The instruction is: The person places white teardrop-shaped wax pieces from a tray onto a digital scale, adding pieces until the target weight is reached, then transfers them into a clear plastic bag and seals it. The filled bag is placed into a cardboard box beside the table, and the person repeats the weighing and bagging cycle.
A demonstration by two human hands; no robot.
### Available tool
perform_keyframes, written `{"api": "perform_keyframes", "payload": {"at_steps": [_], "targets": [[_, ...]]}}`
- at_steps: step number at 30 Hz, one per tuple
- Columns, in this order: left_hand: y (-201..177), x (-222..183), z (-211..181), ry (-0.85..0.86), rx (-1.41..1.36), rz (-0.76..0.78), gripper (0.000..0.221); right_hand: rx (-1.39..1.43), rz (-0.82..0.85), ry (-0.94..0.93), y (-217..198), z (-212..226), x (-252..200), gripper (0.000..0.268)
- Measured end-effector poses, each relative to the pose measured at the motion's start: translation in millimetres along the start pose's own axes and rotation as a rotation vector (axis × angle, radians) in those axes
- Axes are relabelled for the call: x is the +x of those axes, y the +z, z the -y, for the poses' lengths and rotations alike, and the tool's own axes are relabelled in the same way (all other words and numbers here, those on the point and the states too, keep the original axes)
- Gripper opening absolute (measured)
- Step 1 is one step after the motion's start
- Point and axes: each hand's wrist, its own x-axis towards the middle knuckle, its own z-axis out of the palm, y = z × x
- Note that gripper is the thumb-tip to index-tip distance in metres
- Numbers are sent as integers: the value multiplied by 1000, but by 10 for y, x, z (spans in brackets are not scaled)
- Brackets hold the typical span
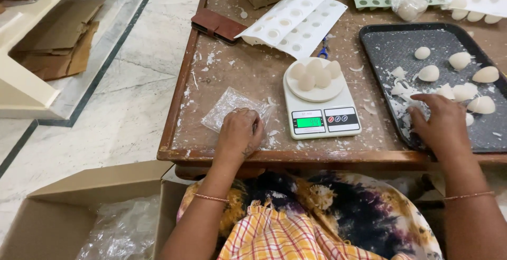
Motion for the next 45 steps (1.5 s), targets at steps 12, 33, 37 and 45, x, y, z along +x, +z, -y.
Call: {"api": "perform_keyframes", "payload": {"at_steps": [12,33,37,45], "targets": [[-82,-11,-96,-35,49,18,18,56,-302,-5,4,-4,-160,21],[-58,-14,-77,-68,54,-3,17,-141,-149,249,29,-965,-423,30],[-78,-15,-75,-83,50,0,18,-41,-222,224,55,-783,-393,31],[-41,-27,-48,-12,59,-53,18,443,-51,-15,-231,1019,167,44]]}}
